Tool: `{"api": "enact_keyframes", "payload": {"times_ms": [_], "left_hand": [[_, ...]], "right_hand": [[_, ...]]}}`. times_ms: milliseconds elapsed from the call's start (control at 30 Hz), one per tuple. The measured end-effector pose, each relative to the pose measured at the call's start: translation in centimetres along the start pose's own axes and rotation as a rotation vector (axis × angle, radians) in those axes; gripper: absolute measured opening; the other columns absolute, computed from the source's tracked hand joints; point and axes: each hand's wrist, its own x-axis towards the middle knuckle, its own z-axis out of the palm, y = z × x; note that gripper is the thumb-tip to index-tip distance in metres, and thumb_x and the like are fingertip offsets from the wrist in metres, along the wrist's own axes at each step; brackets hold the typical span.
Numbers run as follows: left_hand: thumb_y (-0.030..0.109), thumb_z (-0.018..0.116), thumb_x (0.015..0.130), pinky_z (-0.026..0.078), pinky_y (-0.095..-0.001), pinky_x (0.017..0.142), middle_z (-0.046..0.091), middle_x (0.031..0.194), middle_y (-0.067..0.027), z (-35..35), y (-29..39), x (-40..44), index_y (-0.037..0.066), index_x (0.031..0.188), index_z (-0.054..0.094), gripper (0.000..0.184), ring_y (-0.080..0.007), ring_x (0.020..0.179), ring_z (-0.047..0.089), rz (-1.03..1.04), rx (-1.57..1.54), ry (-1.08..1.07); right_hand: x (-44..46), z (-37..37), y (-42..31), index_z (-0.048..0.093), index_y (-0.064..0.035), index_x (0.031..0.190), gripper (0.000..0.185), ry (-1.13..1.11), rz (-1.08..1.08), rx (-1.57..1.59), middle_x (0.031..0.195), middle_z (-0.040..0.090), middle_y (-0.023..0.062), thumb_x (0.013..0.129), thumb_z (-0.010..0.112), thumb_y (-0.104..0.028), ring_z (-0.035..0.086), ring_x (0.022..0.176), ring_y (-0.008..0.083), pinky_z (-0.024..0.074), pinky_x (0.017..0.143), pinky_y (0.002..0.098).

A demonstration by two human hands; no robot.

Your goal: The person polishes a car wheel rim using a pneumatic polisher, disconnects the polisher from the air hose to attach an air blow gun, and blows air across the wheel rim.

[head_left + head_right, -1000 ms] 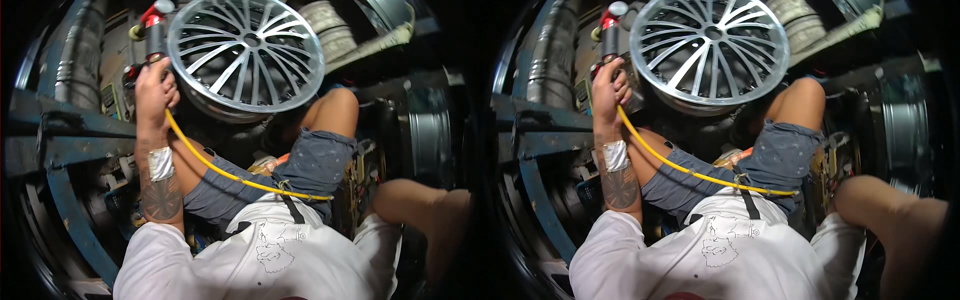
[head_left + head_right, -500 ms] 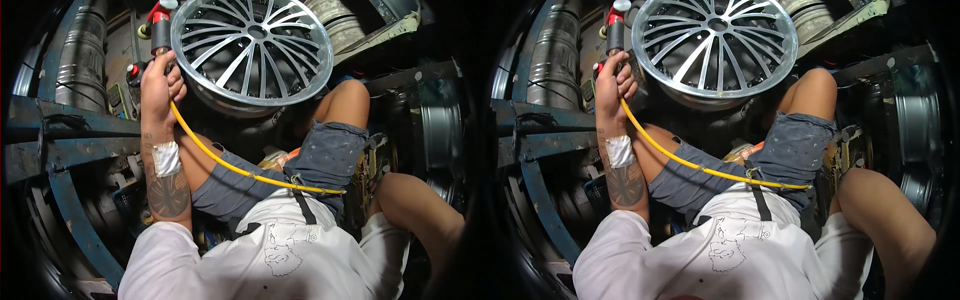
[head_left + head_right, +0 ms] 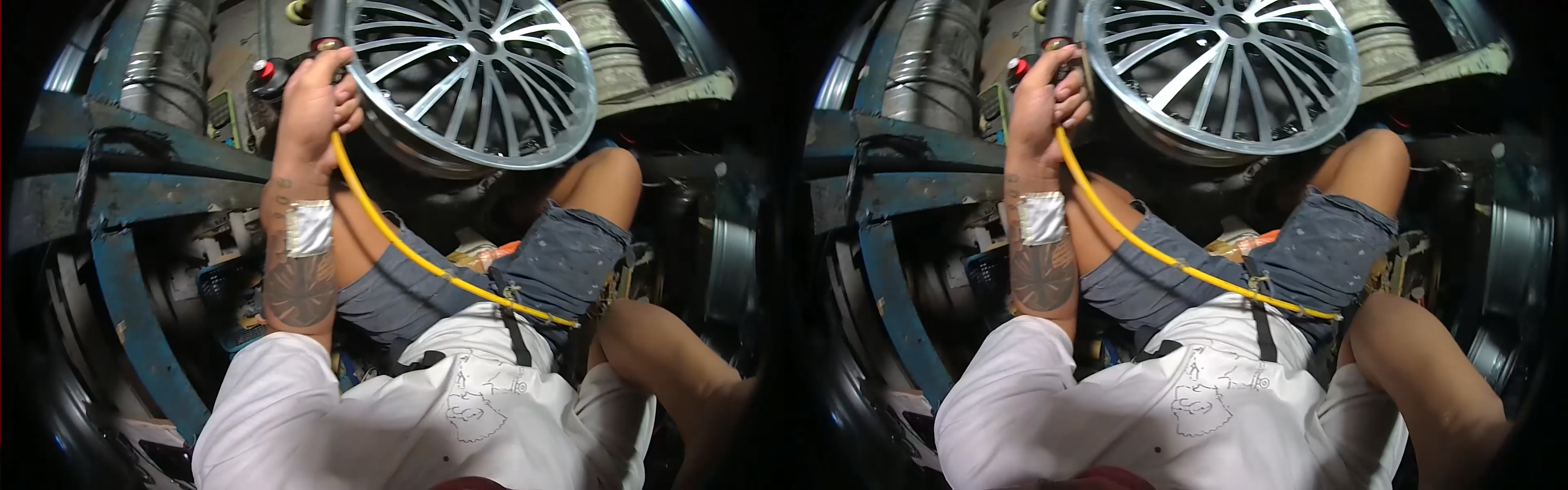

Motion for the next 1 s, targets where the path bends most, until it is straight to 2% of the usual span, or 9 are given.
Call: {"api": "enact_keyframes", "payload": {"times_ms": [33, 233, 267, 400, 667, 833, 1000], "left_hand": [[0.024, 0.054, 0.100, 0.026, -0.0197, 0.036, 0.037, 0.056, 0.0076, 0.3, -0.1, -0.2, 0.010, 0.097, 0.056, 0.015, -0.0015, 0.038, 0.030, 0.010, 0.027, 0.082], [0.025, 0.055, 0.100, 0.026, -0.0202, 0.037, 0.037, 0.056, 0.0069, 0.2, 0.1, -0.1, 0.009, 0.099, 0.056, 0.015, -0.0024, 0.037, 0.028, -0.020, 0.000, 0.080], [0.025, 0.055, 0.100, 0.026, -0.0202, 0.037, 0.037, 0.057, 0.0073, 0.0, 0.1, 0.0, 0.009, 0.100, 0.057, 0.016, -0.0021, 0.037, 0.029, -0.012, -0.007, -0.003], [0.025, 0.056, 0.099, 0.026, -0.0206, 0.038, 0.037, 0.056, 0.0076, 0.2, 0.0, -0.3, 0.009, 0.099, 0.056, 0.016, -0.0024, 0.037, 0.029, -0.013, 0.020, 0.076], [0.025, 0.055, 0.099, 0.027, -0.0196, 0.037, 0.038, 0.057, 0.0074, 0.1, 0.0, -0.1, 0.009, 0.100, 0.056, 0.016, -0.0022, 0.038, 0.030, 0.010, 0.043, 0.010], [0.022, 0.056, 0.099, 0.026, -0.0202, 0.036, 0.039, 0.057, 0.0066, 0.8, 0.4, -0.6, 0.011, 0.098, 0.053, 0.012, -0.0026, 0.037, 0.030, 0.034, 0.096, 0.119], [0.023, 0.056, 0.098, 0.024, -0.0202, 0.036, 0.036, 0.057, 0.0066, 0.4, 0.3, -0.7, 0.010, 0.101, 0.055, 0.013, -0.0027, 0.037, 0.028, 0.031, 0.053, 0.098]], "right_hand": [[-0.3, 0.2, 0.3, 0.058, -0.0115, 0.133, 0.037, 0.008, -0.004, 0.003, 0.134, 0.057, 0.0081, 0.097, 0.058, -0.017, 0.051, 0.117, 0.0234, 0.0379, 0.096, 0.0358], [-0.2, 0.3, 0.1, 0.059, -0.0132, 0.133, 0.037, 0.022, 0.003, 0.018, 0.133, 0.057, 0.0068, 0.096, 0.058, -0.016, 0.052, 0.115, 0.0225, 0.0388, 0.094, 0.0351], [-0.1, 0.1, 0.4, 0.059, -0.0134, 0.133, 0.037, 0.015, 0.017, 0.014, 0.133, 0.058, 0.0065, 0.096, 0.059, -0.016, 0.052, 0.114, 0.0224, 0.0389, 0.093, 0.0350], [-0.5, 0.3, 0.9, 0.060, -0.0145, 0.132, 0.036, 0.019, 0.010, 0.034, 0.133, 0.058, 0.0057, 0.096, 0.059, -0.016, 0.053, 0.113, 0.0217, 0.0395, 0.092, 0.0345], [-0.3, 0.3, 0.3, 0.061, -0.0167, 0.132, 0.036, 0.026, 0.022, 0.049, 0.132, 0.058, 0.0039, 0.095, 0.060, -0.015, 0.054, 0.110, 0.0205, 0.0407, 0.089, 0.0336], [-1.0, 0.7, 0.4, 0.062, -0.0181, 0.131, 0.036, 0.036, -0.015, 0.042, 0.132, 0.059, 0.0029, 0.095, 0.061, -0.015, 0.054, 0.108, 0.0198, 0.0414, 0.087, 0.0330], [-0.9, 0.2, -0.1, 0.062, -0.0195, 0.131, 0.037, 0.037, 0.001, 0.051, 0.131, 0.059, 0.0018, 0.095, 0.061, -0.014, 0.055, 0.106, 0.0190, 0.0421, 0.085, 0.0324]]}}
